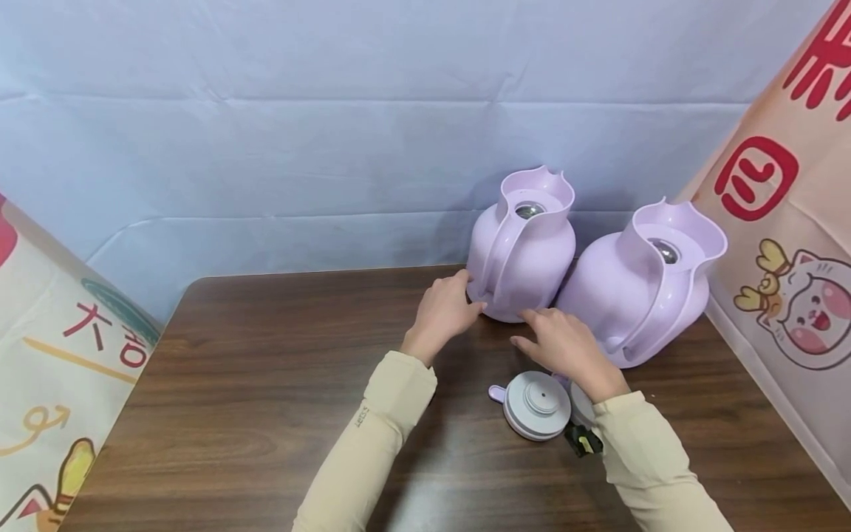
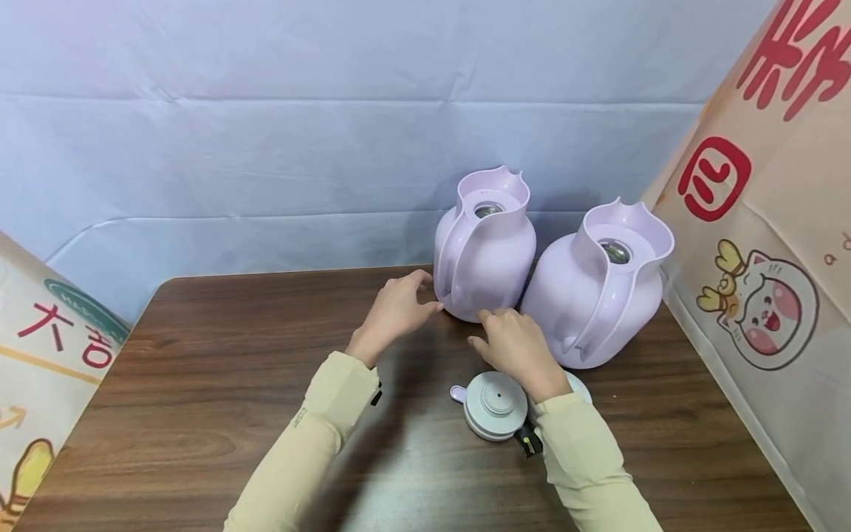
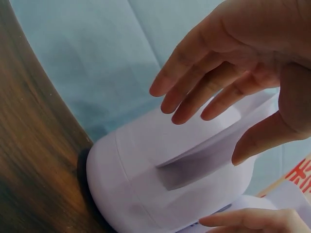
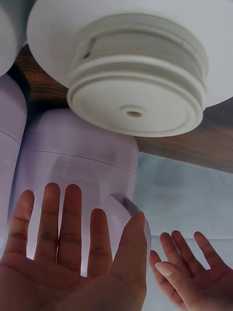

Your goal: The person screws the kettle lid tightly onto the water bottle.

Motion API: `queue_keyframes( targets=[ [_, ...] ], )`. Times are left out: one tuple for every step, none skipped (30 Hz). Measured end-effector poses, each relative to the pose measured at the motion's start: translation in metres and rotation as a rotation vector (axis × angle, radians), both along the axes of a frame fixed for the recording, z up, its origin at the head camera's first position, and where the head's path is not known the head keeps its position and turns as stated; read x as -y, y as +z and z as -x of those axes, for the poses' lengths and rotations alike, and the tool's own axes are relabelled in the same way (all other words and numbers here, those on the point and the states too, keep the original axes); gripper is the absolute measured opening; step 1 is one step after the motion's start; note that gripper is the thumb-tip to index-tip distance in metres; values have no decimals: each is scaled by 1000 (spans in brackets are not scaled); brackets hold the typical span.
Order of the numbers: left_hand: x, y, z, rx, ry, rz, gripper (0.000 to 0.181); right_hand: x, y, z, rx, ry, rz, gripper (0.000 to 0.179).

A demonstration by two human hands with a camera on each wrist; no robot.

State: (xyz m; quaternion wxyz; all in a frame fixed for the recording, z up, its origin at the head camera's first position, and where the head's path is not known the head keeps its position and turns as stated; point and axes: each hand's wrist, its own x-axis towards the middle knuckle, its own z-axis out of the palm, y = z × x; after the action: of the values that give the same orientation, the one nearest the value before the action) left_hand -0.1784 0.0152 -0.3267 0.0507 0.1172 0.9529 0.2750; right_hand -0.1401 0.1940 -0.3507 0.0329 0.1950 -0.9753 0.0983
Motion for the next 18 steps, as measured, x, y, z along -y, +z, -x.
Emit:
queue_keyframes(
  targets=[
    [-1, 0, 1, -4, 3, -4, 47, 0, 0, 0, 1, 0, -4, 39],
    [-2, 0, 2, -8, 4, -6, 46, -1, 1, 1, 0, 0, -6, 39],
    [-3, 0, 3, -10, 5, -8, 46, -1, 1, 1, -1, 1, -7, 39],
    [-4, 0, 4, -12, 3, -7, 46, -1, 1, 1, -3, 0, -8, 38],
    [-5, 0, 5, -13, 0, -9, 46, -2, 1, 2, -4, 0, -5, 38],
    [-5, 0, 6, -11, -3, -13, 46, -2, 1, 2, -4, 1, -2, 38],
    [-6, -1, 7, -9, -8, -17, 46, -2, 1, 2, -5, 2, 1, 38],
    [-7, -2, 7, -8, -14, -26, 47, -2, 1, 2, -4, 3, 6, 38],
    [-7, -3, 8, -6, -18, -36, 47, -3, 1, 2, -3, 4, 10, 37],
    [-8, -3, 9, -4, -22, -46, 46, -3, 2, 3, -4, 7, 14, 37],
    [-8, -4, 9, -3, -27, -57, 46, -3, 2, 3, -4, 8, 19, 36],
    [-9, -4, 10, -4, -32, -65, 45, -3, 1, 3, -4, 7, 22, 36],
    [-9, -5, 11, -6, -37, -72, 44, -4, 1, 3, -5, 4, 24, 35],
    [-10, -5, 11, -9, -41, -77, 43, -4, 1, 3, -7, 0, 27, 34],
    [-10, -5, 12, -11, -41, -78, 42, -5, 1, 4, -10, -2, 29, 33],
    [-11, -6, 12, -14, -42, -78, 41, -5, 1, 5, -14, -5, 31, 32],
    [-11, -6, 13, -16, -43, -79, 40, -5, 1, 5, -15, -10, 34, 31],
    [-12, -7, 14, -17, -43, -77, 39, -6, 1, 6, -18, -16, 37, 30]
  ],
)
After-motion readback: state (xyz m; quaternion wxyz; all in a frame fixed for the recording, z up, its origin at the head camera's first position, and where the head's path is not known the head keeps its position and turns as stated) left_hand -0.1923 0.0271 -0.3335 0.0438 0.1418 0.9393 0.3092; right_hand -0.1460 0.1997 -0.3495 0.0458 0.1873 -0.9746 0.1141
